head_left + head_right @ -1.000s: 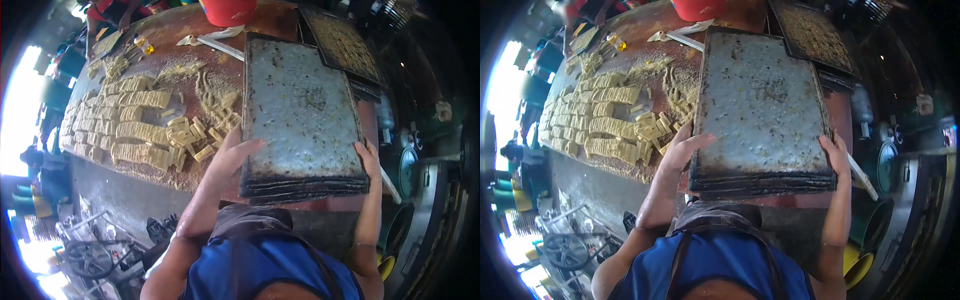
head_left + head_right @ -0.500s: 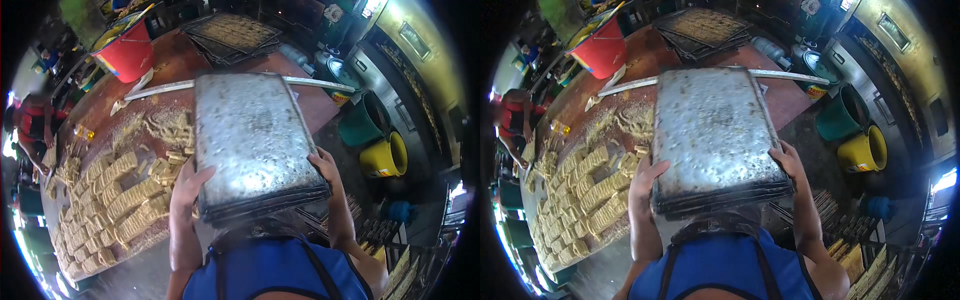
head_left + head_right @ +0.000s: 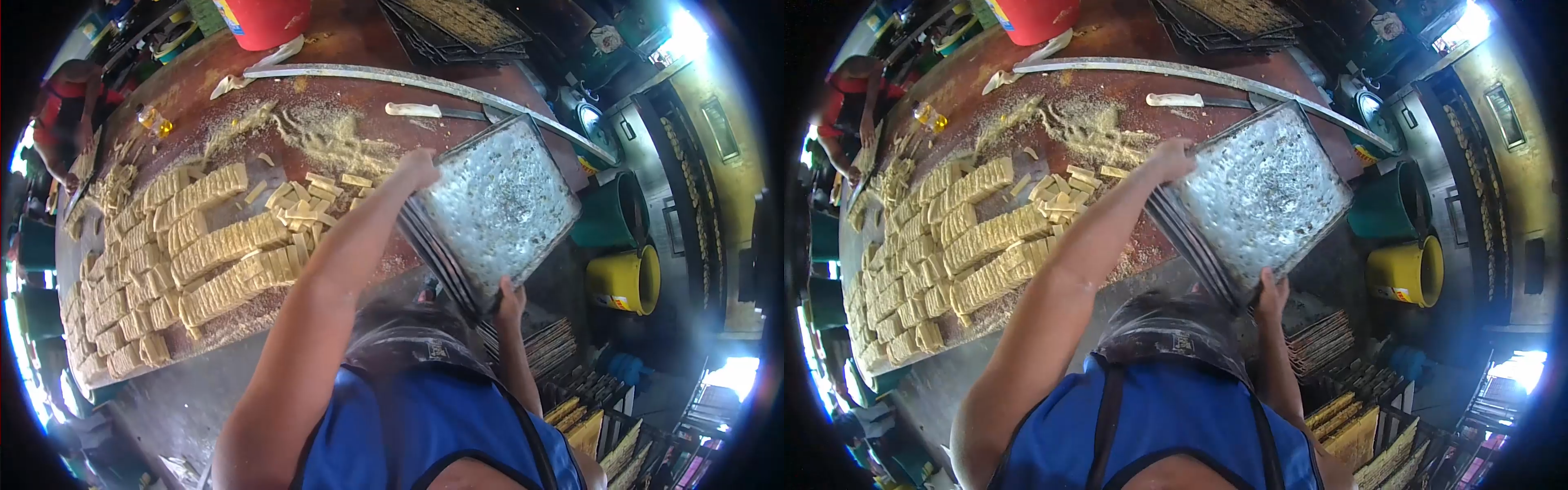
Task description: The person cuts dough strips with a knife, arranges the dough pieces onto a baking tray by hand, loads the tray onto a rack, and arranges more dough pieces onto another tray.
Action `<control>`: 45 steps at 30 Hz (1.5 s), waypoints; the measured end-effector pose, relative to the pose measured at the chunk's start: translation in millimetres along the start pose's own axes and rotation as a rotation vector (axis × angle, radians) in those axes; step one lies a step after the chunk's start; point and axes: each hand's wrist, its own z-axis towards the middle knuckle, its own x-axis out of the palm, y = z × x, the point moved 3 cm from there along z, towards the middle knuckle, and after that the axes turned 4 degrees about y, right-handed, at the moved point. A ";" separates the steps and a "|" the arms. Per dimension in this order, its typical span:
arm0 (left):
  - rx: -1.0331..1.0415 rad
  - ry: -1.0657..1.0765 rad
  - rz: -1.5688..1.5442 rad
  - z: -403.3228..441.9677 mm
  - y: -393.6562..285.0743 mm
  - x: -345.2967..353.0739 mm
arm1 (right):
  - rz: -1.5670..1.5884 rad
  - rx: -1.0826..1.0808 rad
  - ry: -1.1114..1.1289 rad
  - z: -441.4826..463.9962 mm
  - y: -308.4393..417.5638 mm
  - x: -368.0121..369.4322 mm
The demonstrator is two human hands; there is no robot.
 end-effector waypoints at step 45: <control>-0.412 -0.631 -0.101 -135.9 64.4 -99.8 | -1.331 -0.443 0.976 8.1 12.1 374.2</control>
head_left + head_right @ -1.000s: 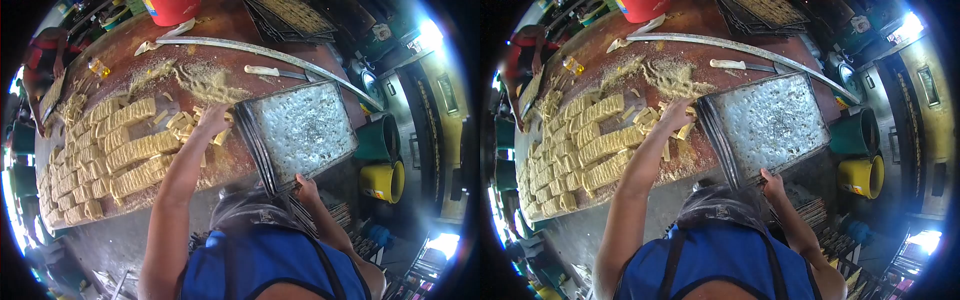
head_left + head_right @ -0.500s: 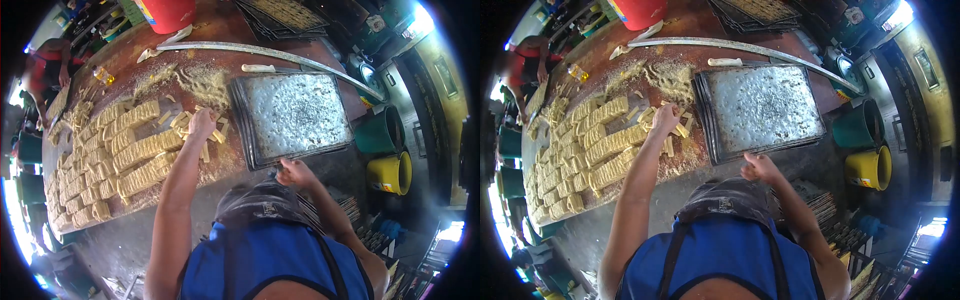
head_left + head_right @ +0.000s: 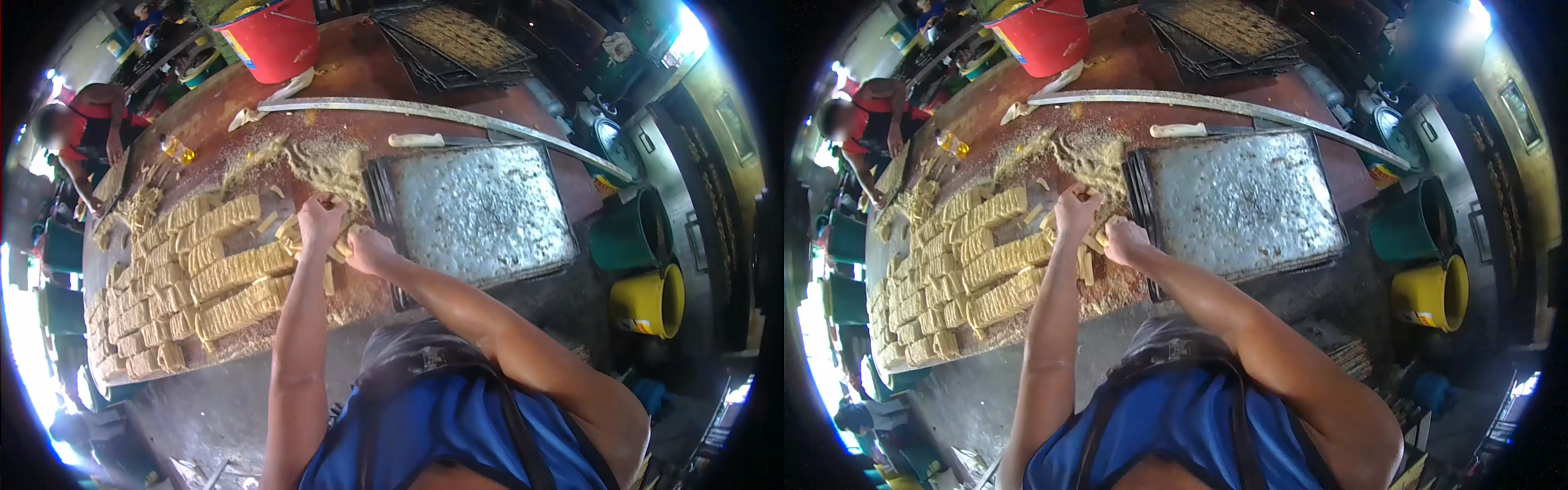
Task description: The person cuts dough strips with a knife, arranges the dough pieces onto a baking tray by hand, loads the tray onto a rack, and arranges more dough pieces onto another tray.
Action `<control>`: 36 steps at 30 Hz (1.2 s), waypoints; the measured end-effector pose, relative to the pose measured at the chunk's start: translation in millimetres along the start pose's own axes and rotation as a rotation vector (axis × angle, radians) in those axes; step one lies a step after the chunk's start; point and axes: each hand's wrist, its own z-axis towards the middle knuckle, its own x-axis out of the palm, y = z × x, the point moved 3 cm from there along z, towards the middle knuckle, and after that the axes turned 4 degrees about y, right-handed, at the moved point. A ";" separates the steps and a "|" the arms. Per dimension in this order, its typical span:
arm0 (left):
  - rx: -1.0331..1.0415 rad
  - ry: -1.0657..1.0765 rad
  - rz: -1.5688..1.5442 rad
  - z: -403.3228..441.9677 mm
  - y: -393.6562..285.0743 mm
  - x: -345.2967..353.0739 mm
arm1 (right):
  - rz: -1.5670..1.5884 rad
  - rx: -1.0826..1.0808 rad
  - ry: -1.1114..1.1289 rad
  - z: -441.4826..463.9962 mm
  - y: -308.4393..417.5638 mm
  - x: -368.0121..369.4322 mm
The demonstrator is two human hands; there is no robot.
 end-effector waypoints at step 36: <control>0.391 0.261 0.142 51.4 -63.1 104.7 | 0.615 -0.011 -0.241 78.9 -168.4 -130.1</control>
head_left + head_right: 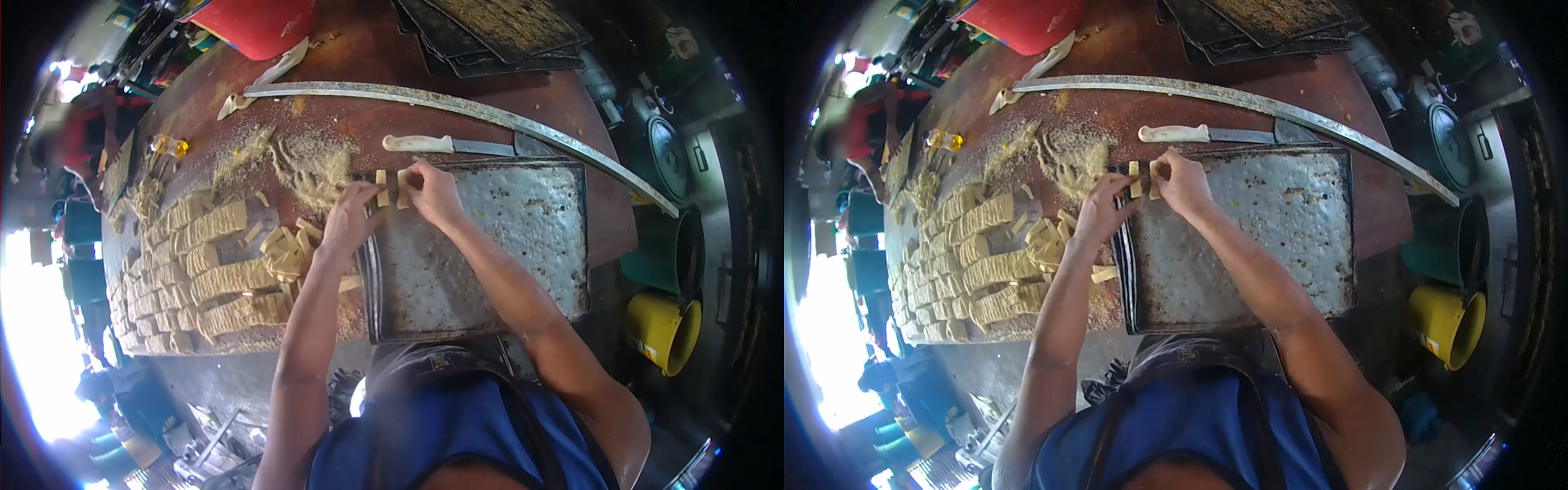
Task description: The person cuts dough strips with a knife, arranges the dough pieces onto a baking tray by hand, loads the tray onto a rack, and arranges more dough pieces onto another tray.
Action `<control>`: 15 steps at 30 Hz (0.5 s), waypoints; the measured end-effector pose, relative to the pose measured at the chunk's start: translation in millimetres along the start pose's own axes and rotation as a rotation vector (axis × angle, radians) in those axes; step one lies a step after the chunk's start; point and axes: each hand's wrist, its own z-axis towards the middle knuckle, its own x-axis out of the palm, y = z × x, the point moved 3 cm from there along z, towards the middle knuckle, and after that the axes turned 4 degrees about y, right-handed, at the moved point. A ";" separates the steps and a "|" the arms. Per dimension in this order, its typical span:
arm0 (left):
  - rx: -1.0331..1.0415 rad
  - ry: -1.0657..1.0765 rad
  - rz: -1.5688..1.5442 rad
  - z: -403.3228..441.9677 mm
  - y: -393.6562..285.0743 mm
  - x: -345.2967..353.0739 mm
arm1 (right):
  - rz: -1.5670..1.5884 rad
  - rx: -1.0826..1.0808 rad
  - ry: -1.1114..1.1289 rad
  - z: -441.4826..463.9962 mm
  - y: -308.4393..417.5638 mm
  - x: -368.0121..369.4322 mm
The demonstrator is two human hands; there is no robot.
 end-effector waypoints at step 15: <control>-0.208 0.034 -0.113 -103.0 98.5 -75.3 | -0.981 -0.087 0.602 -128.2 70.2 156.5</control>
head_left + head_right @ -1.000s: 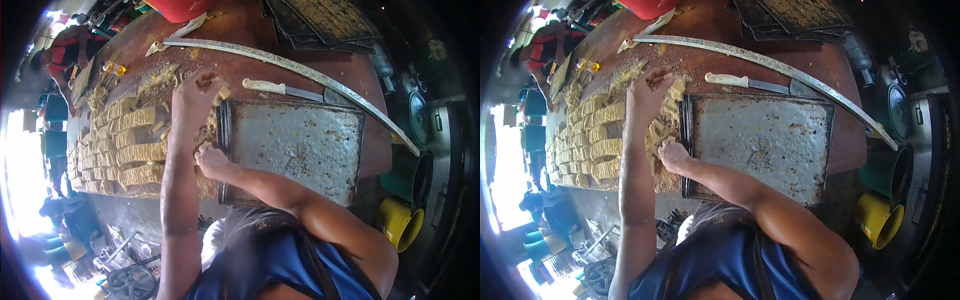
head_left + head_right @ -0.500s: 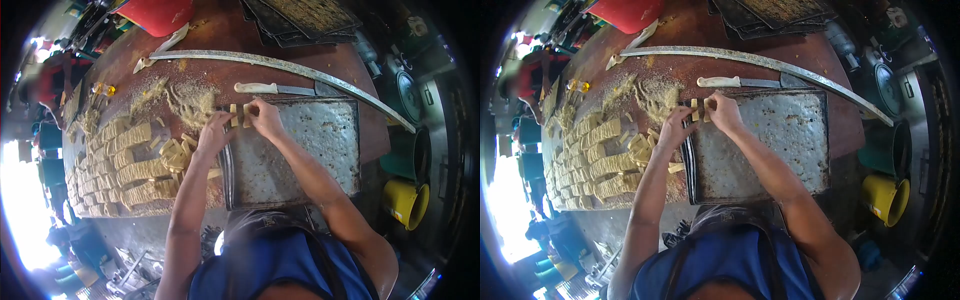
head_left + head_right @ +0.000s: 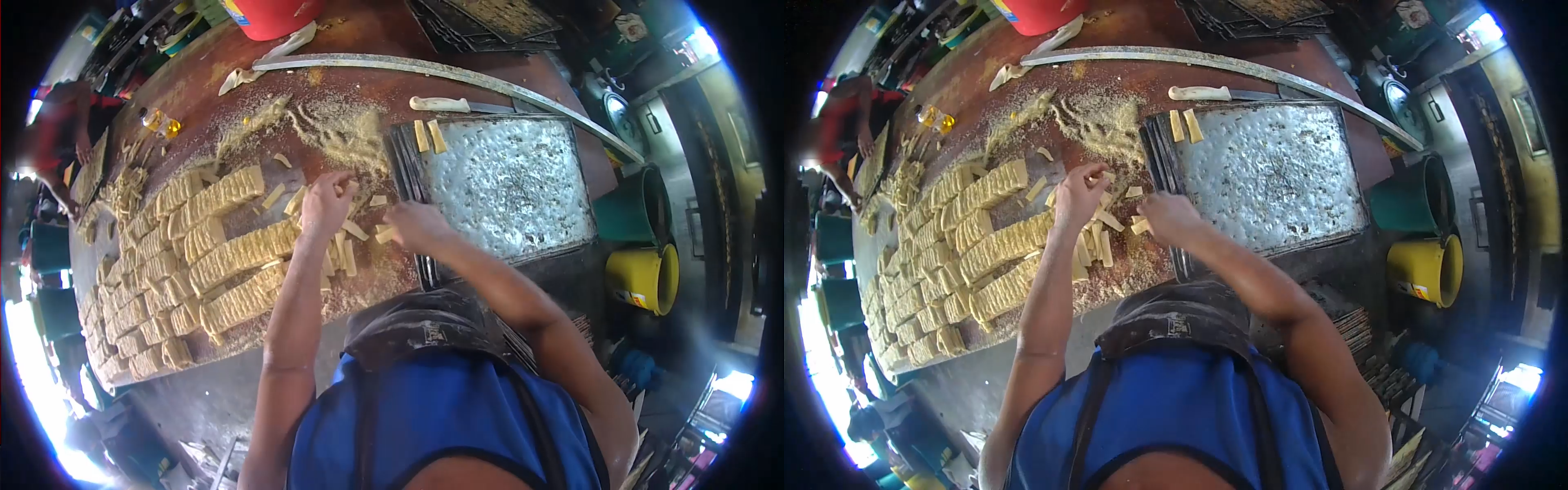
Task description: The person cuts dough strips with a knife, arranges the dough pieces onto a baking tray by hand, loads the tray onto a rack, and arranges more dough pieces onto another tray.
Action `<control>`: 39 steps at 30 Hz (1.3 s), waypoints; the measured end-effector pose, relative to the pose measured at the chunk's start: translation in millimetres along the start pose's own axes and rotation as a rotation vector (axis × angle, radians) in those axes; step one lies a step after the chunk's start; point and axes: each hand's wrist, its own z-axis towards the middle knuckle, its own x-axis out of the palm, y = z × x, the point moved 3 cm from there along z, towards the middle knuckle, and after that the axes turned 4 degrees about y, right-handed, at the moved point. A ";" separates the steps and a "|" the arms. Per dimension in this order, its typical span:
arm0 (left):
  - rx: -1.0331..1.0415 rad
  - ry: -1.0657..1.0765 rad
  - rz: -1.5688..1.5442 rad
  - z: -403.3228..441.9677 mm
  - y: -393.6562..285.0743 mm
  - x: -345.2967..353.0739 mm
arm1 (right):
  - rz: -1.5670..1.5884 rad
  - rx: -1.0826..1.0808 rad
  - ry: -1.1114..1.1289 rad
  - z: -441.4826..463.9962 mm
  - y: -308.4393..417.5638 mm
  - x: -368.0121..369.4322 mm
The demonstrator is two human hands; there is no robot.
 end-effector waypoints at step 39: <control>-0.320 0.097 0.170 3.5 -37.5 -26.3 | 0.821 -0.008 -0.194 -2.2 -108.8 -67.9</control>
